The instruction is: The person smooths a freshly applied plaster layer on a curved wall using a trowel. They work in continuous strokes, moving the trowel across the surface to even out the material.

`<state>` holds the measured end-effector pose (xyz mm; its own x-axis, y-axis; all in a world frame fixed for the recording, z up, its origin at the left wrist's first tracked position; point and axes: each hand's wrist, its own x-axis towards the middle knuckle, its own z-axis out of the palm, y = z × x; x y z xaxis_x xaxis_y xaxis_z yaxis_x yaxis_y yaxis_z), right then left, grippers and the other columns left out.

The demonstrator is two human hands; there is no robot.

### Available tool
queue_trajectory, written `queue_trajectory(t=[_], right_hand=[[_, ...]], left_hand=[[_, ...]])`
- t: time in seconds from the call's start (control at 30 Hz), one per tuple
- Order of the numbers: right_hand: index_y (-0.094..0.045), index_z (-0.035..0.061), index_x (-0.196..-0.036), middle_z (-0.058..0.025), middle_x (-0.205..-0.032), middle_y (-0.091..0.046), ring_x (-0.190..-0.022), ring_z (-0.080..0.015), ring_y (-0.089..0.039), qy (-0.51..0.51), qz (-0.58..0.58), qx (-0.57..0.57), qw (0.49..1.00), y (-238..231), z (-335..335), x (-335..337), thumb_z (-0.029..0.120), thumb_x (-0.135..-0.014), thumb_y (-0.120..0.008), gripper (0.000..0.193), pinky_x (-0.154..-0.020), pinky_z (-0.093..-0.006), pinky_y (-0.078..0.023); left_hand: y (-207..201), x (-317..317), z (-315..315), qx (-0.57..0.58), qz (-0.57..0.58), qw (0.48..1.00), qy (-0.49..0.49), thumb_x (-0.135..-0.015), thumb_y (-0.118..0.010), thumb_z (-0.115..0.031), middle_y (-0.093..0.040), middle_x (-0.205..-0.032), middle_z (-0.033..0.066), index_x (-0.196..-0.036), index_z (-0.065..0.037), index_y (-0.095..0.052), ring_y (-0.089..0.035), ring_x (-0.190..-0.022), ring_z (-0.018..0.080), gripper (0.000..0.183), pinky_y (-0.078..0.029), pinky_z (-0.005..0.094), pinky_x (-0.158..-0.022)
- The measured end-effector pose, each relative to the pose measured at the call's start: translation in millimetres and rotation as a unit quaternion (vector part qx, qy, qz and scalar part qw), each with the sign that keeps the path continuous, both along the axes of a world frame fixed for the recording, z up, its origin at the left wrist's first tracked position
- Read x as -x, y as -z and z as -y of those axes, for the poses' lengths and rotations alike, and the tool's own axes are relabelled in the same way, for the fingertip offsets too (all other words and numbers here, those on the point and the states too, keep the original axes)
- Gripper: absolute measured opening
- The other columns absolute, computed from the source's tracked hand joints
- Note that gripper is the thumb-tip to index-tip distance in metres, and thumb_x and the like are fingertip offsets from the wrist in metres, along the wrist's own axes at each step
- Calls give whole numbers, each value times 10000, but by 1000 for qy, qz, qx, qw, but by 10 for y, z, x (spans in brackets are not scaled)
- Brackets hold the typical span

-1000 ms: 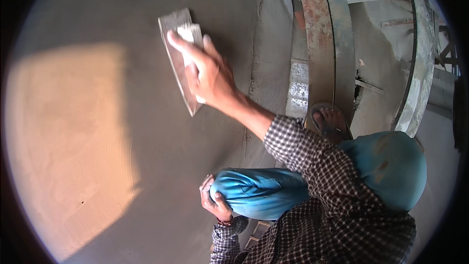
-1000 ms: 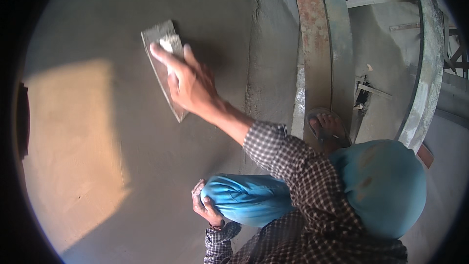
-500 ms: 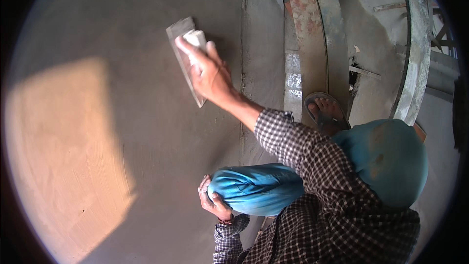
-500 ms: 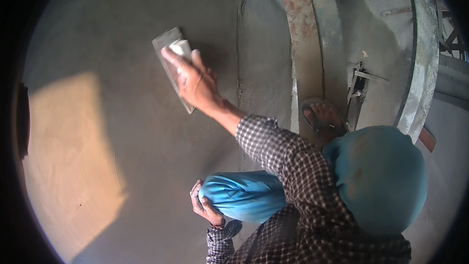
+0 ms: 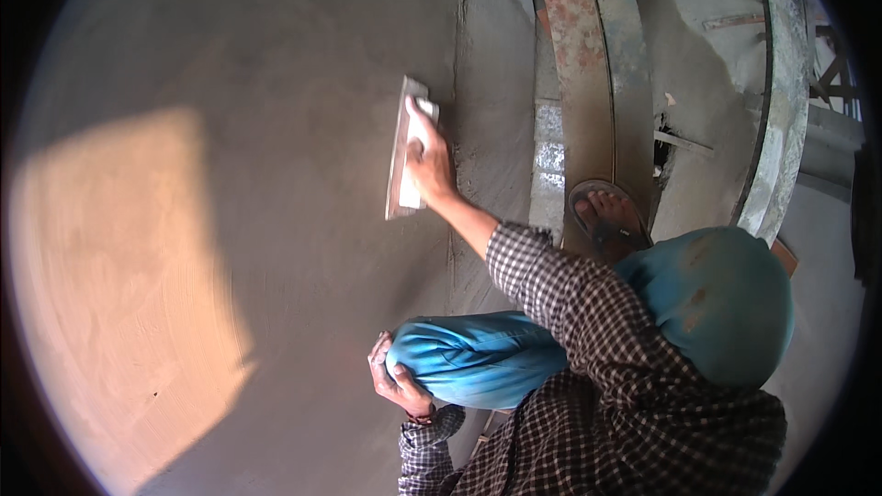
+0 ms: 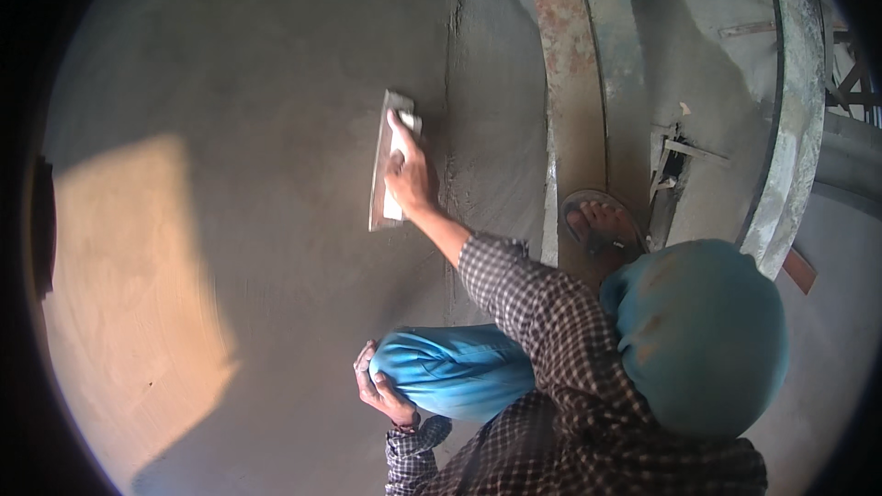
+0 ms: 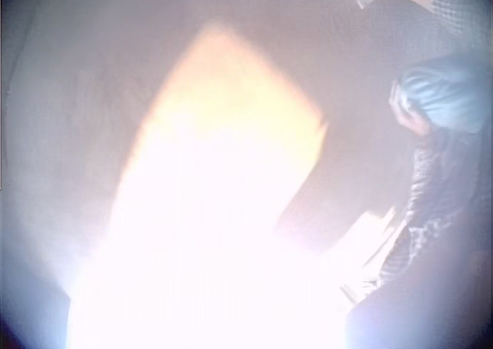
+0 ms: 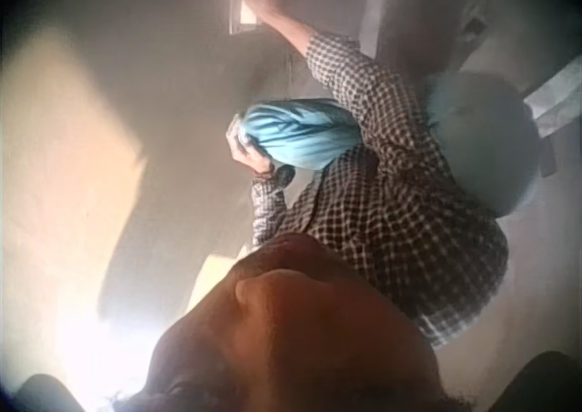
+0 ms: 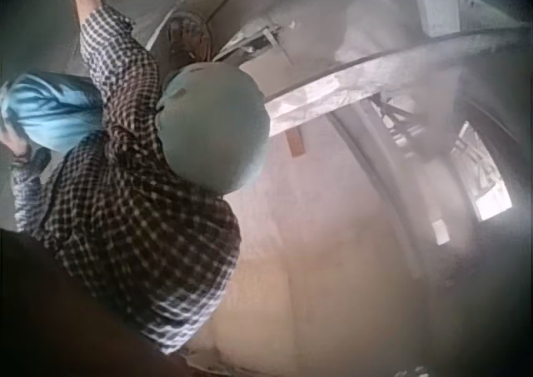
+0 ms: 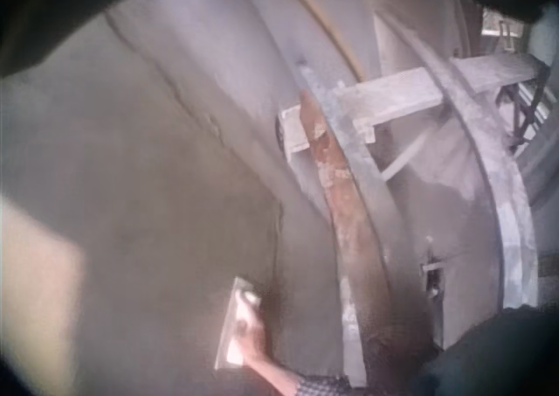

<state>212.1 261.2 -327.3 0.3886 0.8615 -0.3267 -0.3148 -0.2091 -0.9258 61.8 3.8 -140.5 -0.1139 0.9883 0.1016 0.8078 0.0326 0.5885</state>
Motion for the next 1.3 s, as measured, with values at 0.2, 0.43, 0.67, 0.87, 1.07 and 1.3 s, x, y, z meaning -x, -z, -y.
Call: queue_trajectory(t=[0.2, 0.43, 0.67, 0.87, 1.07, 1.3], right_hand=[[-522, 287, -1639, -196, -1372, -631, -1166, -348, -706, -35, 50, -186, 981, -866, 601, 519, -57, -969, -582, 755, -955, -443, -638], [-385, 237, -1709, -92, -1752, -408, -1538, -323, -492, -26, -30, -49, 998, -272, 555, 531, -104, -958, -457, 828, -1332, -452, -371], [-499, 269, -1643, -107, -1555, -625, -1127, -285, -717, 21, 89, -186, 978, -755, 65, 182, -93, -941, -600, 796, -1056, -383, -619], [-449, 205, -1672, -128, -1635, -533, -1484, -338, -538, 34, -18, -72, 997, -341, 628, 655, -98, -955, -502, 779, -1232, -419, -475], [-461, 326, -1662, -133, -1529, -585, -1198, -297, -699, -3, 52, -109, 993, -749, 517, 548, -70, -954, -580, 820, -952, -399, -666], [-390, 190, -1700, -138, -1709, -434, -1560, -343, -424, -44, -57, -38, 997, -444, 833, 742, -88, -970, -474, 786, -1323, -462, -354]], left_hand=[[-191, 111, 74, 5, -31, 999, -11, -1108, -525, -469, -730, -1205, 268, -1185, 79, -672, -691, -1203, 419, 572, -496, 543, -1115], [-145, 19, 39, -1, -21, 1000, -11, -1108, -514, -483, -727, -1213, 278, -1177, 82, -677, -687, -1210, 431, 592, -491, 554, -1123], [-155, 107, 67, 2, -35, 999, -6, -1110, -502, -484, -731, -1244, 268, -1229, 74, -684, -685, -1228, 415, 599, -487, 536, -1125], [-177, 25, -2, 16, -38, 999, -10, -1108, -507, -491, -738, -1250, 271, -1229, 75, -702, -692, -1226, 419, 610, -495, 515, -1122], [-186, 85, 72, 8, -52, 998, -23, -1110, -502, -474, -737, -1260, 265, -1225, 75, -709, -689, -1230, 414, 597, -495, 515, -1120], [-172, 45, 64, 9, -45, 999, -26, -1104, -509, -488, -734, -1260, 266, -1228, 78, -706, -686, -1237, 417, 613, -492, 514, -1123]])
